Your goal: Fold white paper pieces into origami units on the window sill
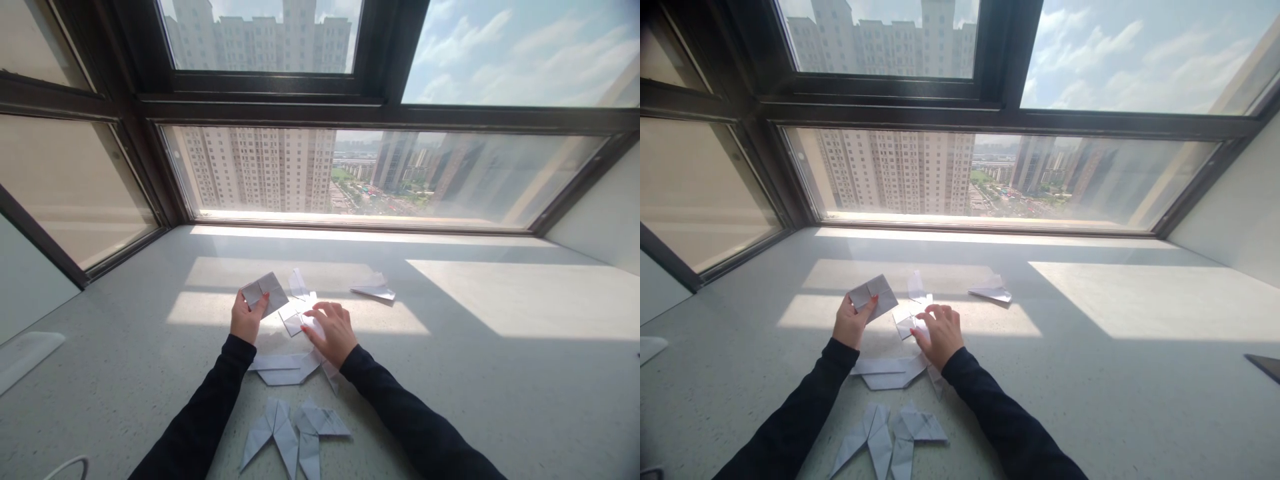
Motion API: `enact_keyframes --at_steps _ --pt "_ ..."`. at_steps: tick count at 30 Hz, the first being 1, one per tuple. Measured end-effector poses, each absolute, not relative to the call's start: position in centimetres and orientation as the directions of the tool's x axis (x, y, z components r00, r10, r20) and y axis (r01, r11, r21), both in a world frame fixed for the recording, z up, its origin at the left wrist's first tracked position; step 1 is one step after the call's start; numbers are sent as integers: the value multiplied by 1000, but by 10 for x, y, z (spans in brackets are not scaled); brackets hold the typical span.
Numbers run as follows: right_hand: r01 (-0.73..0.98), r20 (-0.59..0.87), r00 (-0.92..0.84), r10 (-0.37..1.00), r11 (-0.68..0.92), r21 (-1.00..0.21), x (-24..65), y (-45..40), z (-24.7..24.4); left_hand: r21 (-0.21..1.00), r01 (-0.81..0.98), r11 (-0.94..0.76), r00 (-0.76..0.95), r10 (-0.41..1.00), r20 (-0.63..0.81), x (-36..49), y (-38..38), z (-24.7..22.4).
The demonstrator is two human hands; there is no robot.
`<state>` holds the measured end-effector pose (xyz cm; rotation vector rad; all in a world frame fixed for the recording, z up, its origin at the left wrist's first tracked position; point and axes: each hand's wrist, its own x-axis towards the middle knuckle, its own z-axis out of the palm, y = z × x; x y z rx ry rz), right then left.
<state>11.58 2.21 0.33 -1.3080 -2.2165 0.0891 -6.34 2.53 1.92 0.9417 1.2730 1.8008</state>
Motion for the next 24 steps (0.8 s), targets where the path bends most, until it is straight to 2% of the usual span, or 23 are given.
enact_keyframes --at_steps 3,8,11,13,15,17,20,24 --pt "799 371 -425 825 535 -275 97 29 7 952 -206 -229 -497 862 100 -67 32 9" --pt "813 265 -279 923 374 -447 73 48 7 937 -260 -234 -552 832 55 -73 38 2" --pt "776 265 -265 927 368 -512 79 53 14 928 -290 -234 -559 829 34 -72 34 7" --pt "669 307 -239 921 386 -635 91 51 22 922 -319 -218 -534 845 15 -68 30 12" --pt "443 369 -164 915 402 -801 105 43 30 917 -353 -186 -486 874 -10 -62 25 17" --pt "265 416 -74 907 420 -868 116 31 34 911 -390 -134 -420 906 -46 -55 21 20" --pt "290 522 21 853 494 -820 125 15 31 913 -406 -40 -300 950 -92 -42 14 22" --pt "402 588 -97 803 572 -715 121 6 18 937 -335 95 -63 990 -123 -27 3 22"
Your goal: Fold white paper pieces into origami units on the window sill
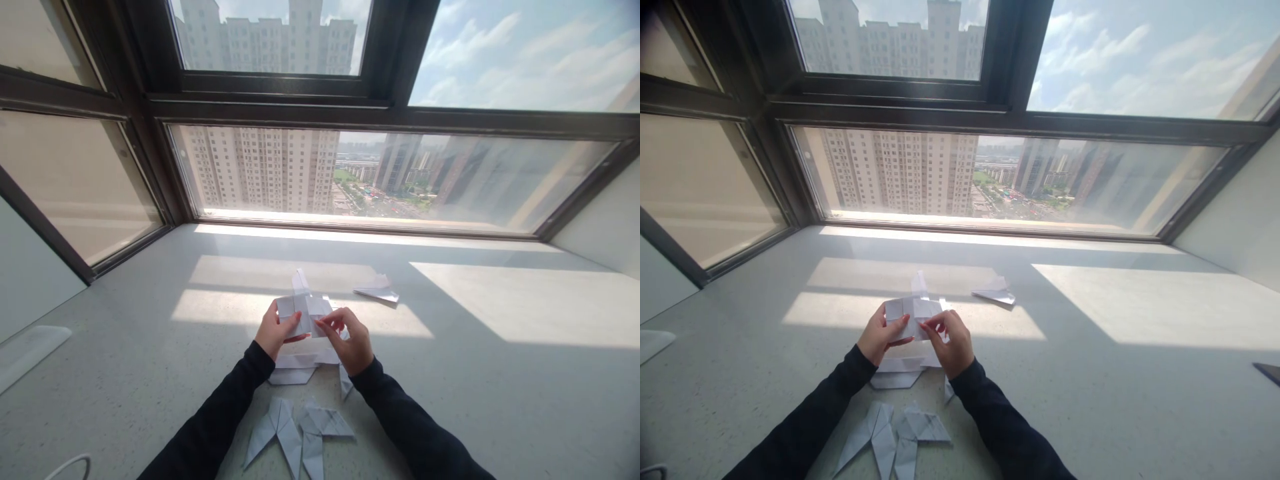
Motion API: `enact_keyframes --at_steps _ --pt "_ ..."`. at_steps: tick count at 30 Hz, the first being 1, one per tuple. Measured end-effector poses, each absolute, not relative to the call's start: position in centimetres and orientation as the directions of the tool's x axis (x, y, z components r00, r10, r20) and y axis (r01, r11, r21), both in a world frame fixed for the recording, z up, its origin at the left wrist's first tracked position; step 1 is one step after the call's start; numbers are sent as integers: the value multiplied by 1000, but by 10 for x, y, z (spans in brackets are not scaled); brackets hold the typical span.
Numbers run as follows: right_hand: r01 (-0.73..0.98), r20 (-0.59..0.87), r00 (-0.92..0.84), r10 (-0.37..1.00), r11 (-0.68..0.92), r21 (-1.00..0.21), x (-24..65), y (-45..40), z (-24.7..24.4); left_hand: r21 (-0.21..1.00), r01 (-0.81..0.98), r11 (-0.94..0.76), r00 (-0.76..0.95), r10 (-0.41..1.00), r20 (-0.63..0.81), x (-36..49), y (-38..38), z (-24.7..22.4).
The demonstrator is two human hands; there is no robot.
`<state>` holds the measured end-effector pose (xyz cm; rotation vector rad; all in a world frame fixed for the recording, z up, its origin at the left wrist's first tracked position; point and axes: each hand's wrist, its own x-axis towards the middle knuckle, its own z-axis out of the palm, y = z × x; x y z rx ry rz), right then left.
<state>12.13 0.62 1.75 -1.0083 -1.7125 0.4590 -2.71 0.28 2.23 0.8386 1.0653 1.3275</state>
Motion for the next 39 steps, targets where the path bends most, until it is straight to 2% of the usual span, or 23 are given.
enact_keyframes --at_steps 3,12,16,18,21,24,26,29,36,39 --pt "411 561 -144 815 565 -716 117 8 10 939 -307 156 78 987 -139 -20 -3 24" --pt "383 531 -123 838 534 -754 120 8 10 953 -251 168 224 968 -112 -26 0 21" --pt "406 644 9 765 586 -702 124 9 14 955 -248 161 209 972 -110 -26 0 19" --pt "412 651 115 750 561 -718 127 11 13 957 -250 145 159 981 -108 -25 0 19" --pt "307 496 178 850 431 -848 132 16 8 956 -262 136 112 988 -110 -24 0 18" --pt "93 248 50 968 242 -966 134 20 2 955 -262 142 111 987 -116 -24 0 17" --pt "-40 171 -42 984 170 -985 134 22 -2 956 -251 152 122 985 -125 -23 -1 17" --pt "-143 164 -45 986 156 -977 133 23 -4 954 -241 179 155 977 -145 -21 -2 20" --pt "-226 102 49 994 110 -968 135 23 -1 894 -366 256 102 967 -235 -20 -3 26" --pt "-208 125 39 991 131 -969 134 21 3 877 -399 267 82 963 -256 -20 -2 24"
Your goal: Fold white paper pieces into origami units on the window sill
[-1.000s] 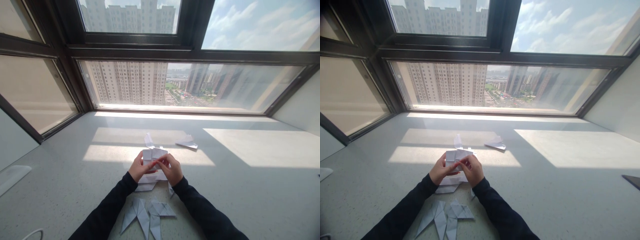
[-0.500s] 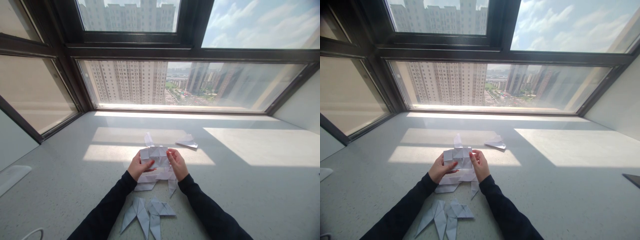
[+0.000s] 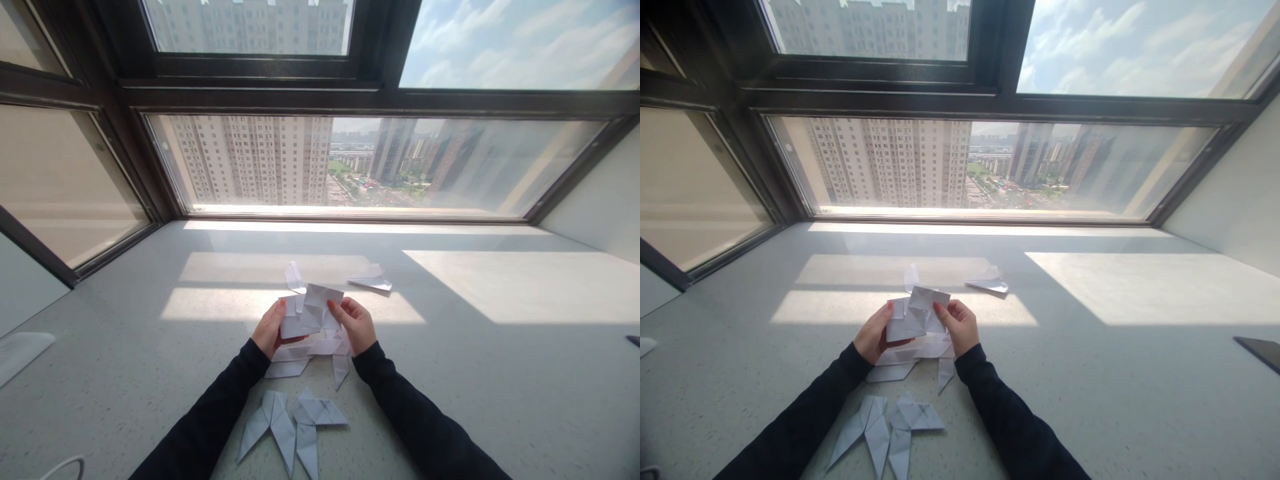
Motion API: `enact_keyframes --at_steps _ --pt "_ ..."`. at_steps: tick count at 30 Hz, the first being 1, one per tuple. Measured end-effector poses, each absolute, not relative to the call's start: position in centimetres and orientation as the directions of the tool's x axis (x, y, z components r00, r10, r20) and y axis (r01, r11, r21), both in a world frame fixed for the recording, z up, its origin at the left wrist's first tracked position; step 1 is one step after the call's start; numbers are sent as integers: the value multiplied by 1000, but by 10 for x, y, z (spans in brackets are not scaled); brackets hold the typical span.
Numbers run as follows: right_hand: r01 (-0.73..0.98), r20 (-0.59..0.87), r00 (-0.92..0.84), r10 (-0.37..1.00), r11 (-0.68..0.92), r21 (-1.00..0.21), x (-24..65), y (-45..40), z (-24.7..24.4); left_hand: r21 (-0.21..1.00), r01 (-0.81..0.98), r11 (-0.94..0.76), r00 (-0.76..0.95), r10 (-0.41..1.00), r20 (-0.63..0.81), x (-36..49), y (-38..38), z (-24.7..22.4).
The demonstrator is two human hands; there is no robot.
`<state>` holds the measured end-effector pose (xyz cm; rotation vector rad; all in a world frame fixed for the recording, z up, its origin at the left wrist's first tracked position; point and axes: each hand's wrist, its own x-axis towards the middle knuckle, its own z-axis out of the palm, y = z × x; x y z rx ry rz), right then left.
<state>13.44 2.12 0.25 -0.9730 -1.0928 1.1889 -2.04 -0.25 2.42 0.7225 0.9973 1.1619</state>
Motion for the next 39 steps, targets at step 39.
enact_keyframes --at_steps 39 --pt "89 144 -83 986 151 -985 124 16 -4 996 -74 -52 117 991 61 -14 -7 17"
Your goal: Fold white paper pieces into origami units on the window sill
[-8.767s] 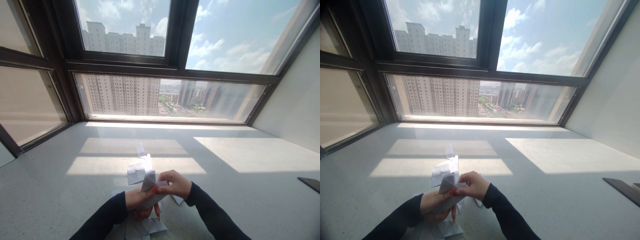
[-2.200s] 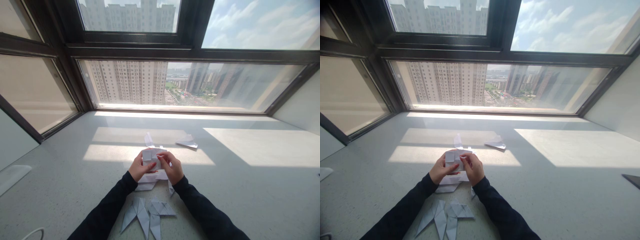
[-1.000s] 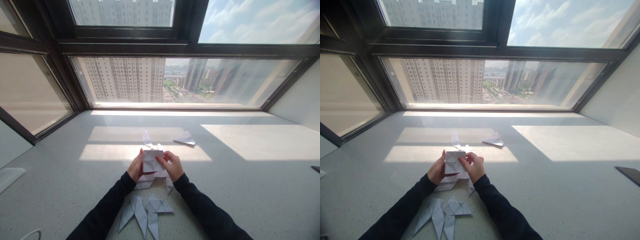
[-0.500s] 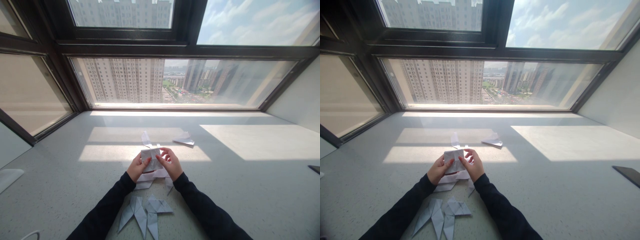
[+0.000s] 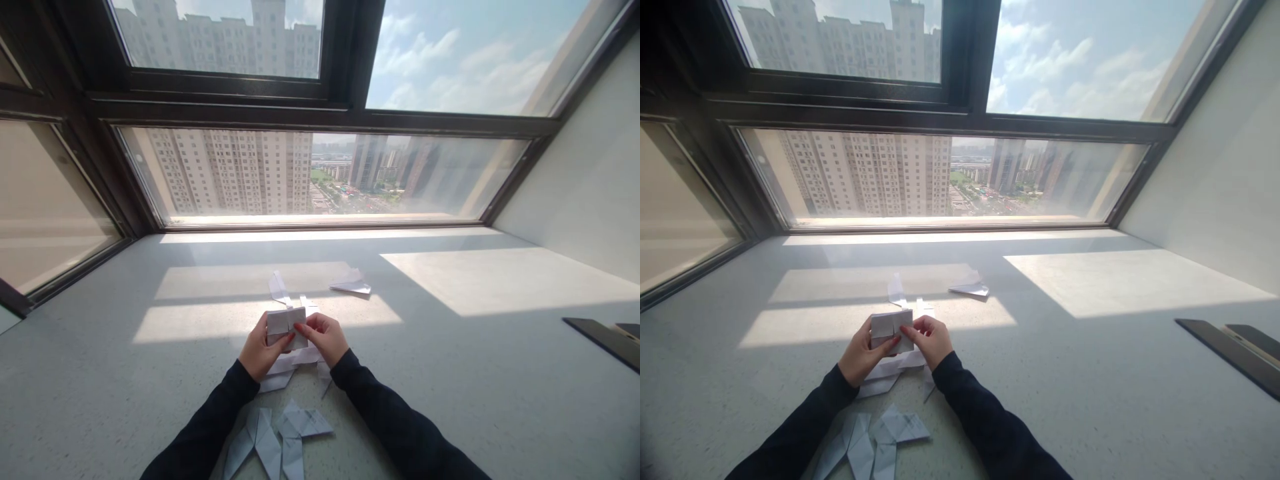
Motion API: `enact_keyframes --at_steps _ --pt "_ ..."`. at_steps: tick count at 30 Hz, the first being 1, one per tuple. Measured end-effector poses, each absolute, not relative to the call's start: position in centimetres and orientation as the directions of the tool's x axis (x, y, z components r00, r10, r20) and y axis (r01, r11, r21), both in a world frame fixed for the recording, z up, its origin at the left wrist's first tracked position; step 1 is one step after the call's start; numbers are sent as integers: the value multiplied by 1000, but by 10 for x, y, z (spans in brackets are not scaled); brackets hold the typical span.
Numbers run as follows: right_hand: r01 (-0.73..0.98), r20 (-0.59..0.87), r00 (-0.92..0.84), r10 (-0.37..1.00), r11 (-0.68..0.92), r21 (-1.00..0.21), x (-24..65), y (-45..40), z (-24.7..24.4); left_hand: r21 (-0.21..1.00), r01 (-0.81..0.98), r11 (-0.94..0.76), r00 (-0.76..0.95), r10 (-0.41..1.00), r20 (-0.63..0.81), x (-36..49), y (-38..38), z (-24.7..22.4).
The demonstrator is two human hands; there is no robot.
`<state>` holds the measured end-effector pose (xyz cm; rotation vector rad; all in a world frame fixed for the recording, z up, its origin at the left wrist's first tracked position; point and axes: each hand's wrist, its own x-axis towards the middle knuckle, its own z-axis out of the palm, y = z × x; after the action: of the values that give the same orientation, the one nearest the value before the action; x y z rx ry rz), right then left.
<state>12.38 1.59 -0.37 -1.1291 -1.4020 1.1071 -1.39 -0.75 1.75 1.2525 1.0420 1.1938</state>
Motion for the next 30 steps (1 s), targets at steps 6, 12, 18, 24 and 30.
enact_keyframes --at_steps 6,12,18,24,30 --pt "291 174 47 984 153 -945 167 41 2 994 -79 -79 97 992 87 -16 -8 19" --pt "579 154 251 956 -20 -815 238 62 0 972 -116 -205 -25 979 203 -25 -9 28" --pt "781 216 322 922 -129 -611 258 67 0 963 -101 -249 -64 968 243 -25 -9 27" --pt "873 234 250 940 -115 -474 256 70 -4 963 -104 -248 -58 968 243 -24 -8 25" --pt "921 287 239 928 -124 -368 253 71 -9 967 -100 -234 -47 972 230 -24 -8 25"
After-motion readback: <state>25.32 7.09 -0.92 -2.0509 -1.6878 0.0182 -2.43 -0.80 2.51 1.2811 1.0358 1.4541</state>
